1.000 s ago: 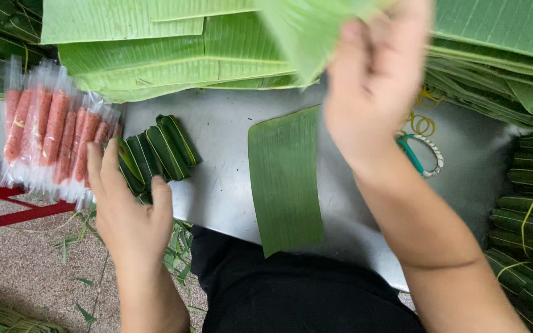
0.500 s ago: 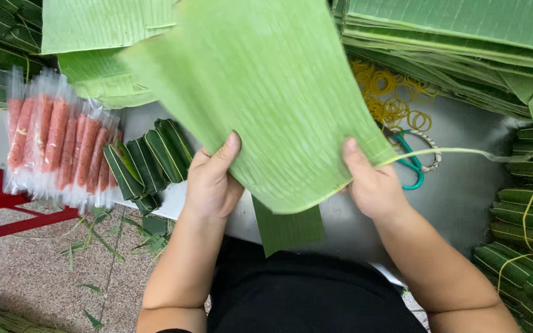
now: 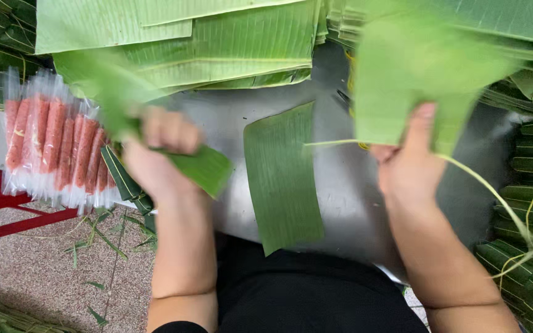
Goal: The person wraps cylindrical reddish food items in banana leaves, folds the leaves to enclose the items, and secures them with yellow rubber bands. The wrapped items are placed on the table next to other completed wraps.
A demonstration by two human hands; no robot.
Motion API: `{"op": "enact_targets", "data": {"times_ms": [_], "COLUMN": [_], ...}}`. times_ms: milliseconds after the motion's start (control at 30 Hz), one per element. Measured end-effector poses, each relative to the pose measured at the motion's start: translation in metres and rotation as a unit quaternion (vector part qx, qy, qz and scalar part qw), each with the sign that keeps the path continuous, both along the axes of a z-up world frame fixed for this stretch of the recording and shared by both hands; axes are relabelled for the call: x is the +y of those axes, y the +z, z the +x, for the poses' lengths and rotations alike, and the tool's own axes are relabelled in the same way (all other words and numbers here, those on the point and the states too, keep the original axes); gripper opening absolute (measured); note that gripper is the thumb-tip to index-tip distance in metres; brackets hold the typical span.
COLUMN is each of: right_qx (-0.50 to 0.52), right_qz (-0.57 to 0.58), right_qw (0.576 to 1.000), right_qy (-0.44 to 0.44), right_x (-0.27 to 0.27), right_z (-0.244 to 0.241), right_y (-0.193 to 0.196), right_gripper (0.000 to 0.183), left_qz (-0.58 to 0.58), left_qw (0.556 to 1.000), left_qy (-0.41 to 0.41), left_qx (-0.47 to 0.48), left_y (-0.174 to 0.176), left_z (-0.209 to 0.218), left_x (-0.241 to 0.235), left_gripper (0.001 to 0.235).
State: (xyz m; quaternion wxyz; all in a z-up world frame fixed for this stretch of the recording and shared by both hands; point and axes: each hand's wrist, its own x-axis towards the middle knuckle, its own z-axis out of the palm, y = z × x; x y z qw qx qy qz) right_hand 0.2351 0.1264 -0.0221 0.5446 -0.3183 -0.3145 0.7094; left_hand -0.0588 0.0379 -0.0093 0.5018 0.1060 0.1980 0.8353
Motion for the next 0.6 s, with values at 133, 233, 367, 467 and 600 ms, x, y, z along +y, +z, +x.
{"op": "enact_targets", "data": {"times_ms": [133, 233, 367, 467, 600], "right_qx": [-0.117, -0.403, -0.338, -0.183, 0.123], "right_qz": [0.053, 0.183, 0.134, -0.077, -0.185], "right_qw": [0.991, 0.894, 0.919, 0.954, 0.932], "right_qy": [-0.028, 0.073, 0.152, 0.224, 0.286], "right_x": [-0.006, -0.027, -0.031, -0.022, -0.009], "right_z": [0.005, -0.002, -0.007, -0.007, 0.013], "right_y": [-0.011, -0.019, -0.015, -0.008, -0.004], "right_gripper": [0.038, 0.025, 0.031, 0.038, 0.023], "left_qz": [-0.169, -0.249, -0.198, -0.226, -0.227], "left_qw": [0.975, 0.967, 0.963, 0.937, 0.962], "left_qy": [0.116, 0.018, -0.07, -0.051, 0.054], "left_qx": [0.086, -0.046, 0.167, 0.26, 0.145], "left_y": [-0.012, -0.042, -0.048, -0.027, -0.013], "left_z": [0.013, 0.061, 0.099, 0.103, 0.082], "left_x": [0.013, 0.025, 0.026, 0.03, 0.039], "left_gripper": [0.031, 0.055, 0.055, 0.053, 0.046]}}
